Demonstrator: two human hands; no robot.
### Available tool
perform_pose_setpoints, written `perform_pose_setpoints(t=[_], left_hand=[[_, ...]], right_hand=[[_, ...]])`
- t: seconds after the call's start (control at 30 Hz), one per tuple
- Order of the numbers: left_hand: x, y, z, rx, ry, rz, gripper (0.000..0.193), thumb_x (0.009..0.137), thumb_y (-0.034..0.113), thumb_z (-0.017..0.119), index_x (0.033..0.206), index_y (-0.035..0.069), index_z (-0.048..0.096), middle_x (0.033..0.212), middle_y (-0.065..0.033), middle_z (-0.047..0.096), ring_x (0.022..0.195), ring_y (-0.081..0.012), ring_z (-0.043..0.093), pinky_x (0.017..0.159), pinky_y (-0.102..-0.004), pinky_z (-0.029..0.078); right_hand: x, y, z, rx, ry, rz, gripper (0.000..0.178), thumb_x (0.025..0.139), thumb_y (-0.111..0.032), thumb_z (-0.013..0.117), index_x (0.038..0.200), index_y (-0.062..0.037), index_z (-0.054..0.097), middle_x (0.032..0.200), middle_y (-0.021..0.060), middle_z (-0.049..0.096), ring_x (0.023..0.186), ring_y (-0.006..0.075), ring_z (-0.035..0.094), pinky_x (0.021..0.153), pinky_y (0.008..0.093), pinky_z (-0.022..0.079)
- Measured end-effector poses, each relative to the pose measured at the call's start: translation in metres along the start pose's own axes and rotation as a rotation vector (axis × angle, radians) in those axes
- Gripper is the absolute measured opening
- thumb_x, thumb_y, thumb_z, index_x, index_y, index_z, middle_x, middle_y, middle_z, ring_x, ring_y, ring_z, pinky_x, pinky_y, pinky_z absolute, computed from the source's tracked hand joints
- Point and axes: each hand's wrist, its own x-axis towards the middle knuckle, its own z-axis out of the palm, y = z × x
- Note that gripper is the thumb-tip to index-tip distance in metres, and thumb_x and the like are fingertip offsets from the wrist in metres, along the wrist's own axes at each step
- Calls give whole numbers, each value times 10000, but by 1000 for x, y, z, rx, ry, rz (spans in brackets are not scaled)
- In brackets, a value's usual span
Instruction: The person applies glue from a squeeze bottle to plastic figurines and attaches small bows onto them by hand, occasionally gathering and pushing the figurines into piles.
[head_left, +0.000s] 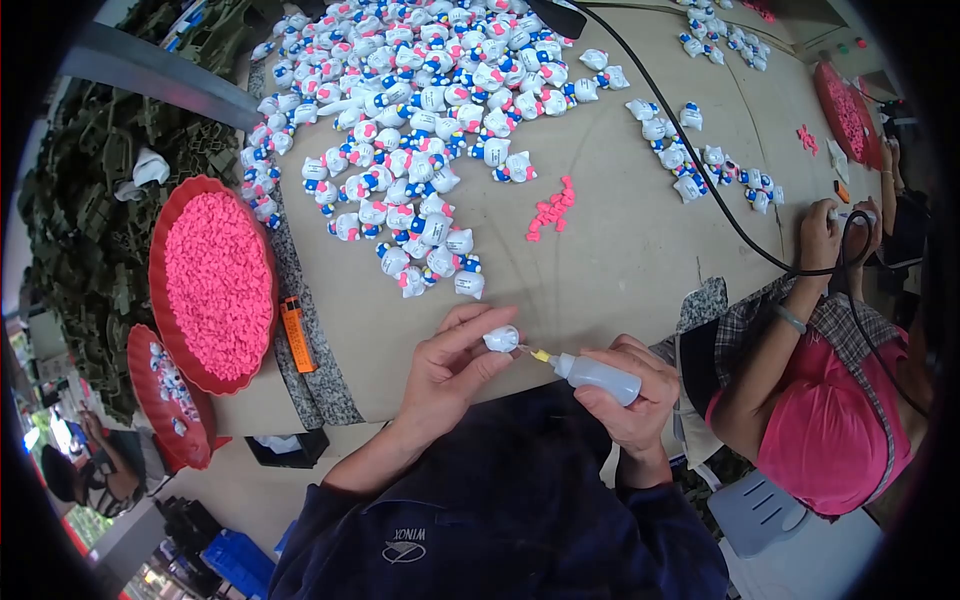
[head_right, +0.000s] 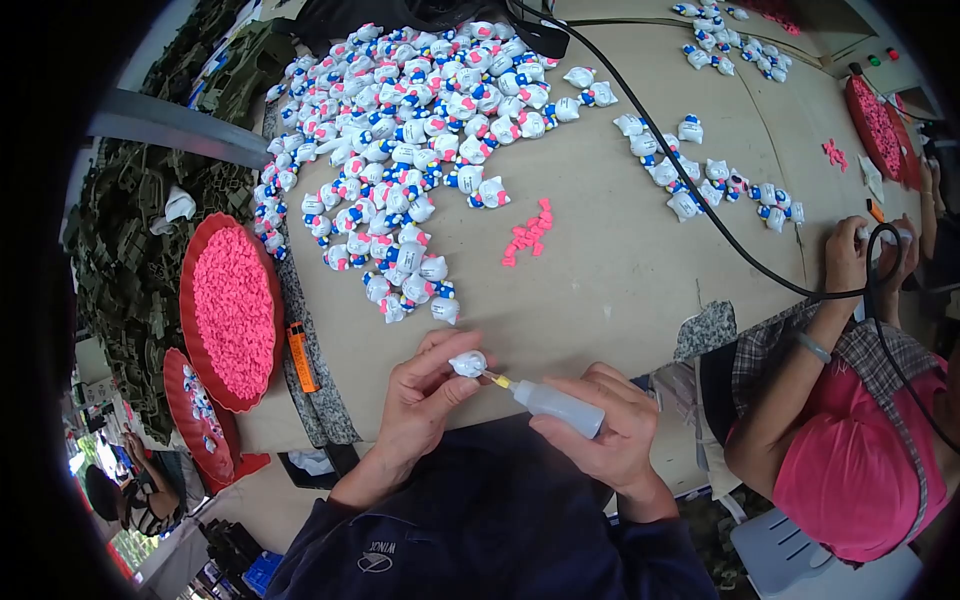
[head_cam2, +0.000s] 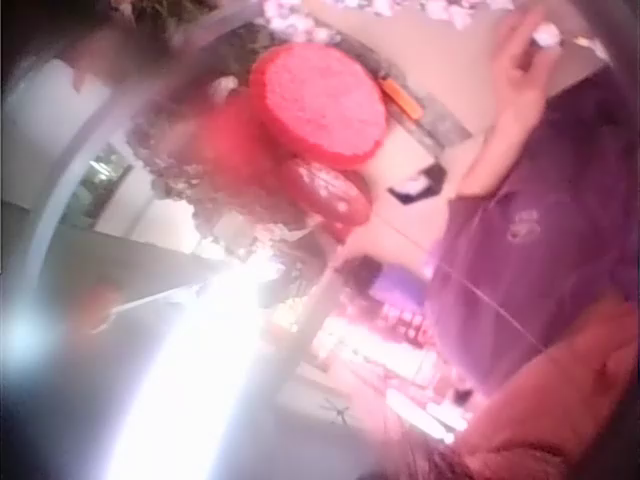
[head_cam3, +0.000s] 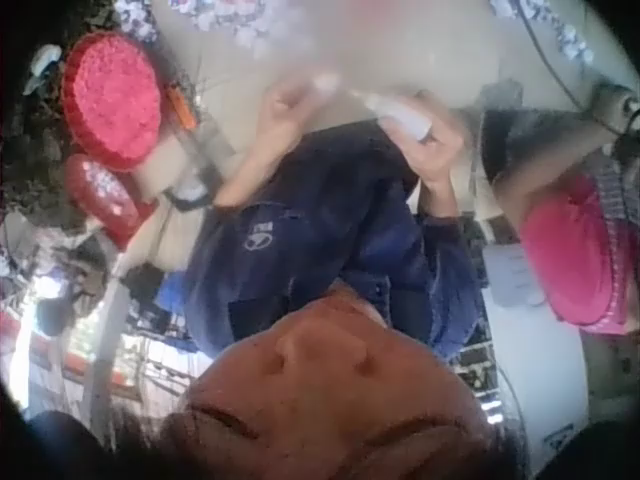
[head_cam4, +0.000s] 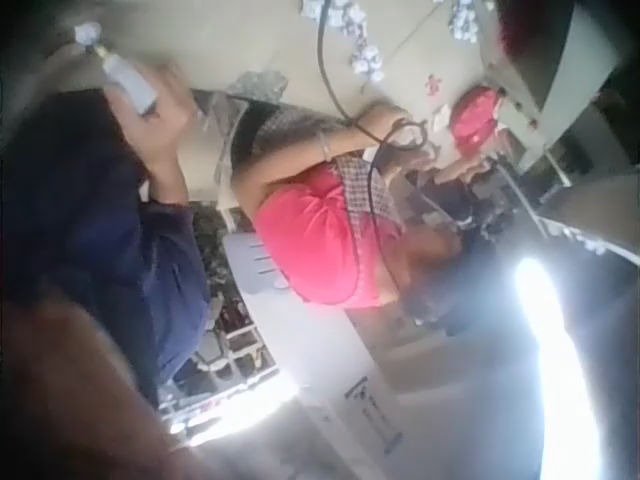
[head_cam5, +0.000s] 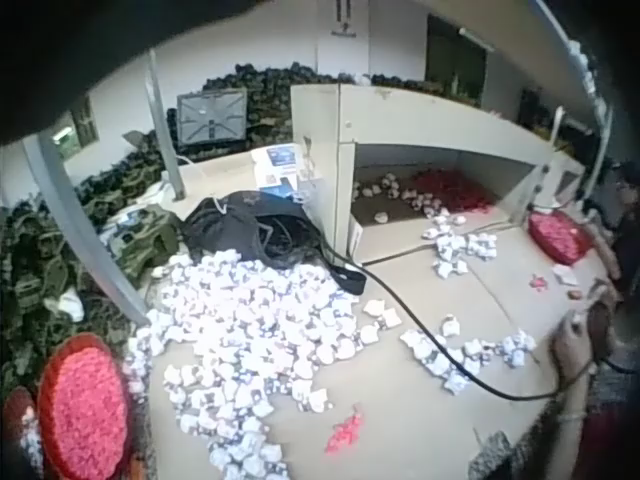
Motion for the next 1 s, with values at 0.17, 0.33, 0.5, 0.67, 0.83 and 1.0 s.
perform_pose_setpoints(t=[0.17, 0.33, 0.5, 0.67, 0.83, 1.0], left_hand=[[-1, 0, -2, 1, -16, 11, 404, 845, -101, 558, 1236, -5, 533, 1172, -64, 433, 1074, -218, 568, 933, -336, 496], [0, 0, -2, 18, 0, 6, 403, 839, -98, 565, 1230, -3, 538, 1149, -63, 444, 1063, -234, 573, 917, -358, 505], [-1, 2, -2, -4, -2, -5, 409, 844, -110, 558, 1238, -8, 532, 1200, -66, 424, 1077, -196, 563, 937, -306, 485], [-7, 4, -7, 34, 9, -26, 411, 838, -120, 560, 1233, -10, 537, 1203, -66, 431, 1061, -183, 565, 906, -291, 486], [-13, 5, -11, 40, 8, -28, 408, 831, -118, 571, 1227, -20, 538, 1199, -68, 444, 1056, -180, 565, 897, -287, 486], [-16, 9, -10, 23, 68, -68, 405, 834, -98, 578, 1230, -27, 531, 1198, -80, 476, 1031, -200, 585, 871, -308, 508]], right_hand=[[2, -1, 0, 8, 1, 4, 316, 620, -70, 796, 893, 38, 678, 653, 78, 604, 533, 166, 503, 482, 266, 377], [3, 0, -1, 5, 2, 8, 326, 614, -65, 801, 895, 43, 676, 664, 85, 615, 538, 168, 507, 488, 273, 381], [3, -1, -5, 5, 30, 6, 336, 609, -55, 803, 902, 47, 674, 678, 86, 626, 561, 168, 527, 511, 273, 399], [7, 10, 4, 196, 140, 178, 359, 638, -22, 763, 973, 15, 639, 864, 99, 658, 711, 199, 596, 645, 283, 447], [41, 19, 35, -52, 101, -40, 303, 692, -21, 698, 988, -15, 631, 945, 88, 652, 892, 212, 594, 799, 318, 449], [58, 21, 61, -141, 95, -62, 286, 738, -44, 688, 1018, -41, 631, 964, 72, 646, 904, 240, 585, 787, 318, 463]])
